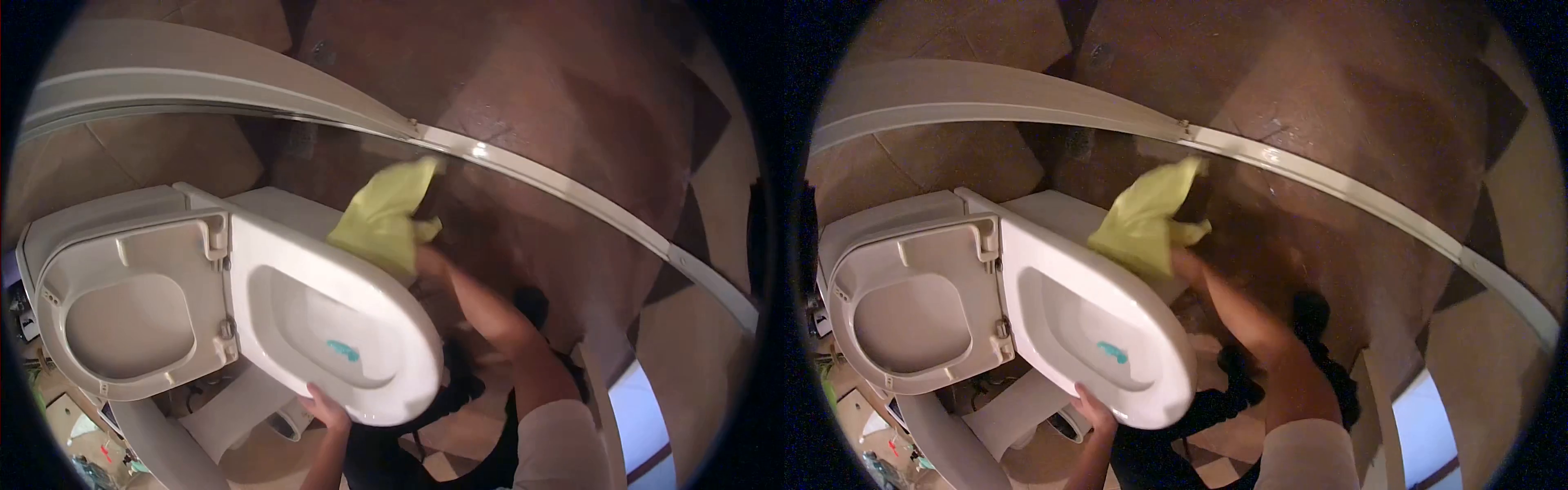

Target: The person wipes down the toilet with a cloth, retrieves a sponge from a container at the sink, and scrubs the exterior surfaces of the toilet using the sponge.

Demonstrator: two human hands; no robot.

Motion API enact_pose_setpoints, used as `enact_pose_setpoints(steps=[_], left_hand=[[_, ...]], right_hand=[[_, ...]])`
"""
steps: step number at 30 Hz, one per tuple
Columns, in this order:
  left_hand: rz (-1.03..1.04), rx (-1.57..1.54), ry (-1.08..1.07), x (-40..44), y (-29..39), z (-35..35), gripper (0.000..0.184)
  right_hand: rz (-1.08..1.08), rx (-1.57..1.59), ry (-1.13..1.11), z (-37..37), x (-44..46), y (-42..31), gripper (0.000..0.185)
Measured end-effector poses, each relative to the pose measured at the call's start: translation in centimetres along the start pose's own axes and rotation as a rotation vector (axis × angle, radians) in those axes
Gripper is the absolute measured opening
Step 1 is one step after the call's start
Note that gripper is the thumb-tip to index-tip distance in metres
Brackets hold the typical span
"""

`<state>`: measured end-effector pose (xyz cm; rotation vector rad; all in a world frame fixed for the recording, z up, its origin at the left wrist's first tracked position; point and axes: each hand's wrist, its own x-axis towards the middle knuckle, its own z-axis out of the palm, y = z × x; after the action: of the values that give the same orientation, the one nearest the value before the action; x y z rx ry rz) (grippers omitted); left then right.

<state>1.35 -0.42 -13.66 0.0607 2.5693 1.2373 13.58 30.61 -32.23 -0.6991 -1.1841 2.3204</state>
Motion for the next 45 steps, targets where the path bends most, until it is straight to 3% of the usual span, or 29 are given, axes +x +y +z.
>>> enact_pose_setpoints(steps=[4, 8, 13, 21, 25, 27, 30, 34, 37, 40, 45], left_hand=[[0.082, 0.105, 0.048, -1.1, 1.6, 1.7, 0.048], [-0.042, 0.15, 0.069, -1.0, 1.6, 1.3, 0.049], [0.002, 0.243, 0.106, -0.2, 1.1, 1.1, 0.048], [-0.05, 0.296, 0.143, -0.5, 1.3, 0.8, 0.049], [-0.05, 0.305, 0.144, -0.6, 1.8, 1.1, 0.05], [-0.033, 0.286, 0.152, -0.3, 0.9, 0.5, 0.05], [-0.06, 0.267, 0.162, -0.3, 0.9, 0.5, 0.051], [-0.054, 0.18, 0.141, -0.1, 1.2, 1.6, 0.05], [-0.098, 0.275, 0.239, -0.9, 1.9, 1.4, 0.048], [-0.117, 0.267, 0.178, -0.8, 2.1, 1.6, 0.046], [-0.083, 0.337, 0.164, -0.9, 2.7, 2.2, 0.046]], right_hand=[[-0.212, -0.233, -0.141, 5.2, 6.9, 2.7, 0.053], [-0.407, -0.287, -0.282, 9.7, 16.2, 3.3, 0.053], [-0.431, -0.333, -0.324, 12.7, 24.1, 4.8, 0.053], [-0.2, -0.528, -0.148, 5.4, 23.8, 11.1, 0.052], [-0.162, -0.454, -0.142, 11.0, 27.2, 10.2, 0.052], [-0.207, -0.382, -0.18, 13.4, 26.3, 8.6, 0.052], [-0.441, -0.398, -0.407, 11.3, 20.1, 7.4, 0.05], [-0.593, -0.377, -0.496, 9.1, 17.6, 7.6, 0.051], [-0.532, -0.361, -0.484, 10.6, 23.5, 8.0, 0.051], [-0.438, -0.348, -0.409, 12.2, 28.4, 9.0, 0.051], [-0.472, -0.293, -0.39, 11.2, 24.0, 9.4, 0.051]])
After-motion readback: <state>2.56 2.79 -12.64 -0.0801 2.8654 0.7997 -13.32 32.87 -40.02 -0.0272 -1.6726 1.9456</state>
